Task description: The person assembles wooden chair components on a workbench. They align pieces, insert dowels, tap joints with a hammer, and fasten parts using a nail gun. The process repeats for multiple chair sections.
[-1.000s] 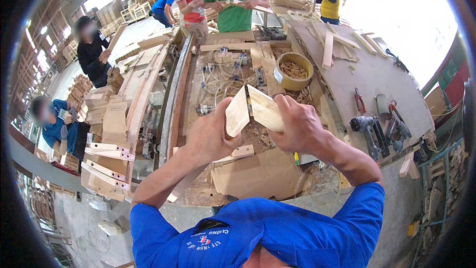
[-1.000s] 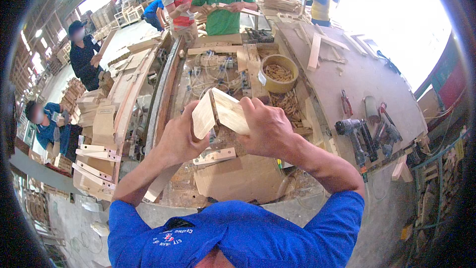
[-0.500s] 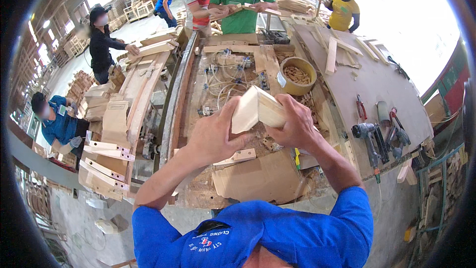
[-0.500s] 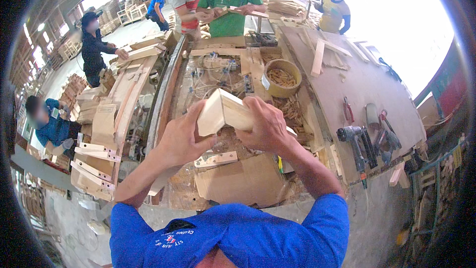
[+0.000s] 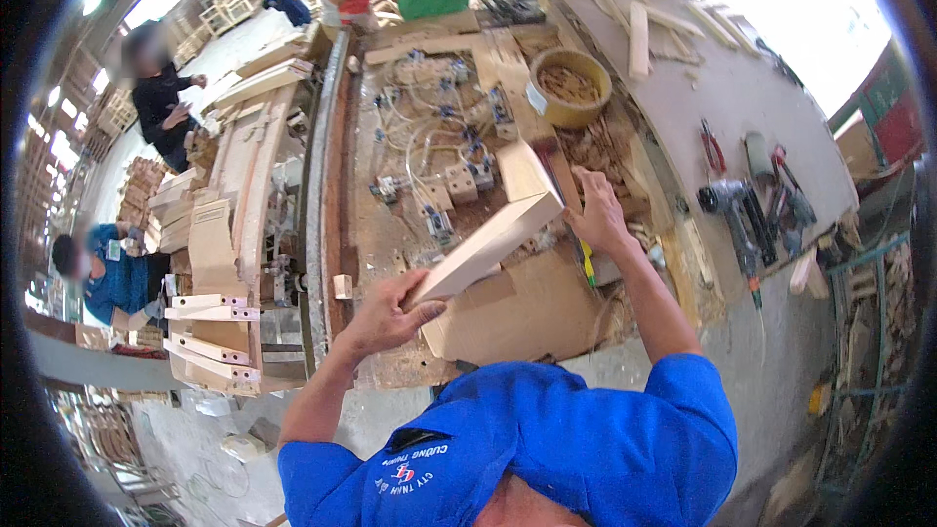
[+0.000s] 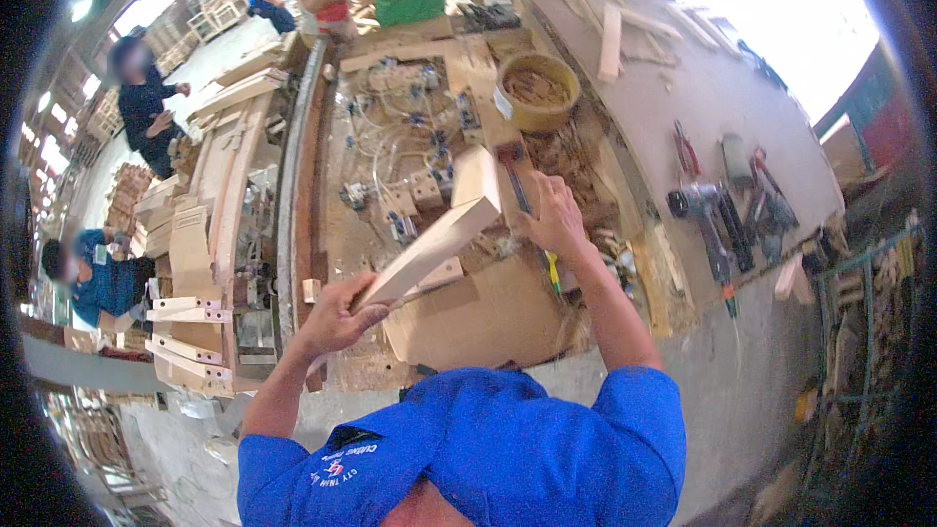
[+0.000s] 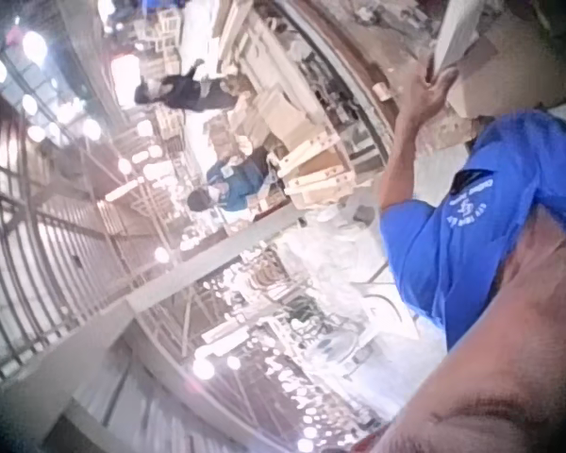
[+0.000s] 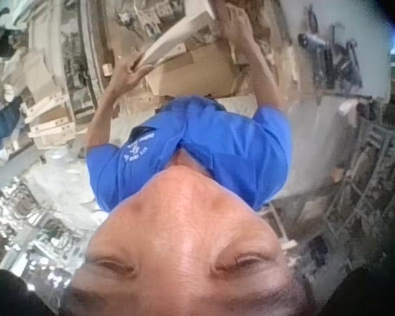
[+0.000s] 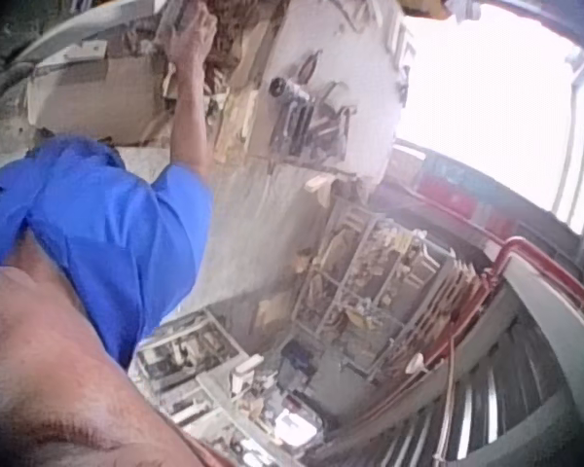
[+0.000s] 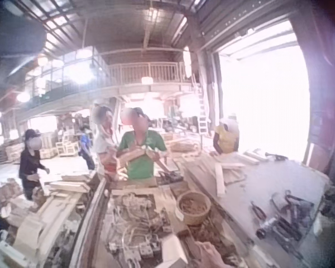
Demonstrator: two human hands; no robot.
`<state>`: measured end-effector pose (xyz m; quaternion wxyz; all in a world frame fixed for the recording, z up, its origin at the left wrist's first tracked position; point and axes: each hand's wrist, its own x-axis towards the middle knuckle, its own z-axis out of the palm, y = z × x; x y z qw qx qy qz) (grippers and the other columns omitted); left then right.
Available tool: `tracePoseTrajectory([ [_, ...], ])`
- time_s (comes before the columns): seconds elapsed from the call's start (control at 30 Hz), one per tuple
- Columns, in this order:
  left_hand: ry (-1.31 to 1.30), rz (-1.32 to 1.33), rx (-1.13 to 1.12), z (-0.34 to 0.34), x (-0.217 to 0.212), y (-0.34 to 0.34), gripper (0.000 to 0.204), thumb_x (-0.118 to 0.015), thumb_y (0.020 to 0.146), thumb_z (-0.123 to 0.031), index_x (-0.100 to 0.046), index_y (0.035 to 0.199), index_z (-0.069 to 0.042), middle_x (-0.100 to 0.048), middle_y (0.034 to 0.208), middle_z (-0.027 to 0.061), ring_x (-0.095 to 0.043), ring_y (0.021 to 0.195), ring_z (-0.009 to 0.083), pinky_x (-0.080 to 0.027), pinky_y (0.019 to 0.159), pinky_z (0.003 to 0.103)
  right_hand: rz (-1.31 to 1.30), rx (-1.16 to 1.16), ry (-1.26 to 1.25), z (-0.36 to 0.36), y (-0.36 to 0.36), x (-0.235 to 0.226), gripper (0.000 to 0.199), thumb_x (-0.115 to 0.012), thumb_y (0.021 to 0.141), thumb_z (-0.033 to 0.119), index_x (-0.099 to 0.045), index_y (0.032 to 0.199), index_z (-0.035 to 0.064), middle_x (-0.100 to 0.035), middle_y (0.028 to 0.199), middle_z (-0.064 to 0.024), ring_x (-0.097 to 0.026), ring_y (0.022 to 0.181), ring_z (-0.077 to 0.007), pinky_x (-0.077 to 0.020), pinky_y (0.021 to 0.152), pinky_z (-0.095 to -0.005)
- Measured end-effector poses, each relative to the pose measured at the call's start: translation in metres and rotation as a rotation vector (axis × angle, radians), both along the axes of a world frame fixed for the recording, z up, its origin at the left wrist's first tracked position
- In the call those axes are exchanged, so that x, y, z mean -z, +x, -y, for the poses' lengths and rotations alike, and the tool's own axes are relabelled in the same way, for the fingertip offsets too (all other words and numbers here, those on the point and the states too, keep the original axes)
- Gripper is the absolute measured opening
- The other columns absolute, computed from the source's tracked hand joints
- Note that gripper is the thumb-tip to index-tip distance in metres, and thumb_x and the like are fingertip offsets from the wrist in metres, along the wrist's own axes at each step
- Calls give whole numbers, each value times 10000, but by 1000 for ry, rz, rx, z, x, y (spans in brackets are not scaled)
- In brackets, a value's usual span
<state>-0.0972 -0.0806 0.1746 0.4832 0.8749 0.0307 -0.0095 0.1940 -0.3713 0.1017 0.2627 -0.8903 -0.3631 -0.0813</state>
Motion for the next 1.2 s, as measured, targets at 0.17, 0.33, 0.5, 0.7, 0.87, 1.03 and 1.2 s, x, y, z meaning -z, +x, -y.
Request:
tracePoseTrajectory([
  [0.17,514,242,-54,-11,40,12,663,-836,855,-496,-653,1227,22,-725,1023,219,-701,930,446,-550,790,492,-262,271,-356,16,-2,89,552,-735,915,361,-568,1303,5,-640,1267,-271,-652,1186,-430,-558,941,-534],
  [0.33,738,256,25,-19,68,32,667,-845,825,-511,-656,1220,-7,-692,962,173,-686,884,394,-537,762,483,-221,257,-256,8,3,109,428,-700,931,297,-589,1234,16,-669,1109,-265,-696,1016,-465,-564,880,-546],
  [0.5,851,296,117,-29,113,67,671,-810,834,-559,-654,1217,-30,-658,913,140,-663,827,343,-512,713,453,-159,254,-268,23,21,99,335,-660,950,262,-568,1166,23,-674,1098,-232,-705,1030,-429,-578,871,-508],
  [0.7,869,267,130,-36,147,105,654,-799,840,-556,-637,1213,-44,-654,908,127,-656,829,327,-501,734,448,-182,274,-250,24,18,95,340,-677,943,256,-562,1194,57,-665,1140,-220,-698,1049,-432,-569,882,-533],
  [0.87,826,307,137,-34,159,130,620,-822,832,-480,-630,1226,-41,-651,980,130,-638,938,317,-503,801,440,-215,283,-230,22,21,96,350,-698,927,238,-565,1199,62,-662,1150,-210,-695,1049,-434,-568,879,-533],
  [1.03,792,343,173,-38,165,124,606,-819,852,-397,-606,1306,-57,-612,1131,138,-592,1064,326,-497,890,450,-215,303,-218,23,19,98,349,-711,919,230,-568,1196,73,-662,1144,-212,-696,1035,-437,-570,858,-532],
  [1.2,757,122,119,-84,156,77,631,-827,845,-287,-571,1380,-71,-601,1257,152,-576,1172,358,-474,1014,475,-222,294,-196,21,19,97,308,-703,930,227,-563,1162,81,-663,1134,-210,-696,1014,-446,-569,828,-543],
])
